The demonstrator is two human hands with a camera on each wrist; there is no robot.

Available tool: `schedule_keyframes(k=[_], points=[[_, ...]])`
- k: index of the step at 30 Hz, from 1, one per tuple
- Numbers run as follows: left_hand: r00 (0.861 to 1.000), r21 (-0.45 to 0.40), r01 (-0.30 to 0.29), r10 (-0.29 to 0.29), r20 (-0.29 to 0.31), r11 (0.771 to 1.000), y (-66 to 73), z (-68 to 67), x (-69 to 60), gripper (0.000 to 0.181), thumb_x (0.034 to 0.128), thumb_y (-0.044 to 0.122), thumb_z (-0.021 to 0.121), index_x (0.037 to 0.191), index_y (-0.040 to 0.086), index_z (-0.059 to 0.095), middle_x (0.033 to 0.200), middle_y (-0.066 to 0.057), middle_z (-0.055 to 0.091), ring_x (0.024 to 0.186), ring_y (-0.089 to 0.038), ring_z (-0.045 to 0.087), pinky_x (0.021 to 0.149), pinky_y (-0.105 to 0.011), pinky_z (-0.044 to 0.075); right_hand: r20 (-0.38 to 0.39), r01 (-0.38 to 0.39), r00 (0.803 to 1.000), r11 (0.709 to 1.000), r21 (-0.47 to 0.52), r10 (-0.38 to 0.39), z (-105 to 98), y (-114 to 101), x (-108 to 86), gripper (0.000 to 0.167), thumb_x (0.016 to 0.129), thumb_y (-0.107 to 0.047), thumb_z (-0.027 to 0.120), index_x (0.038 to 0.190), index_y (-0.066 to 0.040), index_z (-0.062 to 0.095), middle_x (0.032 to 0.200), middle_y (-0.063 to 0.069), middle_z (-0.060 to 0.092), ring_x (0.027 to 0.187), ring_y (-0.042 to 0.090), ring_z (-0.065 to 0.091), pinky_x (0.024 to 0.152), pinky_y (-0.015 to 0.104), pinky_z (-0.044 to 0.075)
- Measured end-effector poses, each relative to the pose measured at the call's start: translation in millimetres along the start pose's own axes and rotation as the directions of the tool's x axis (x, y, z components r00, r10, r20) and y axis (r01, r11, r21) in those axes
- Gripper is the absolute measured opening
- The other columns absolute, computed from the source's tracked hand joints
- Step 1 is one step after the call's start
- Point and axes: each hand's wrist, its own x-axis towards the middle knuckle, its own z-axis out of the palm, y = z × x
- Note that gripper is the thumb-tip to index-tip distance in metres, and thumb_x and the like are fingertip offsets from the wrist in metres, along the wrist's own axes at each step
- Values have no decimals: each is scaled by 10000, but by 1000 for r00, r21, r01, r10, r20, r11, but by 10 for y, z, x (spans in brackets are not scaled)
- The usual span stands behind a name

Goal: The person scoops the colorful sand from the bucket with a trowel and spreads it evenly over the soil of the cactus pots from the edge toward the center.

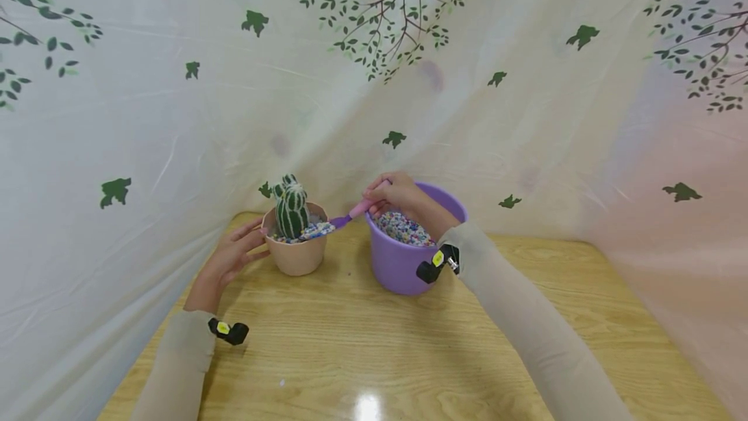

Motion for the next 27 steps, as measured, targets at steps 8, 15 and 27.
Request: schedule_keyframes(k=[8,15,27], points=[[1000,-22,-18,18,5,1000,39,49,-36,664,1071,245,536,1625,62,219,1571,-135,368,1152,-19,562,1017,-355,561,22,-8,1000,1000,-14,9,6,-10,-4,101,973,-33,662,1033,5,589,760,106,754,574,156,654,605,273,577],[999,-15,-21,22,36,1000,88,94,-68,678,1069,229,537,1634,80,192,1658,-257,210,1170,-39,549,1101,-495,491,18,-9,1000,1000,-18,9,21,-32,-16,102,974,-35,665,1028,-3,585,739,97,743,574,159,652,620,290,578],[1000,-46,-18,17,-3,999,56,77,-30,666,1068,240,543,1630,93,218,1394,7,550,1134,-34,577,999,-346,573,-8,-19,1000,1000,11,20,40,-63,-12,91,968,-19,667,1004,-3,585,690,82,715,540,145,635,581,262,578]])
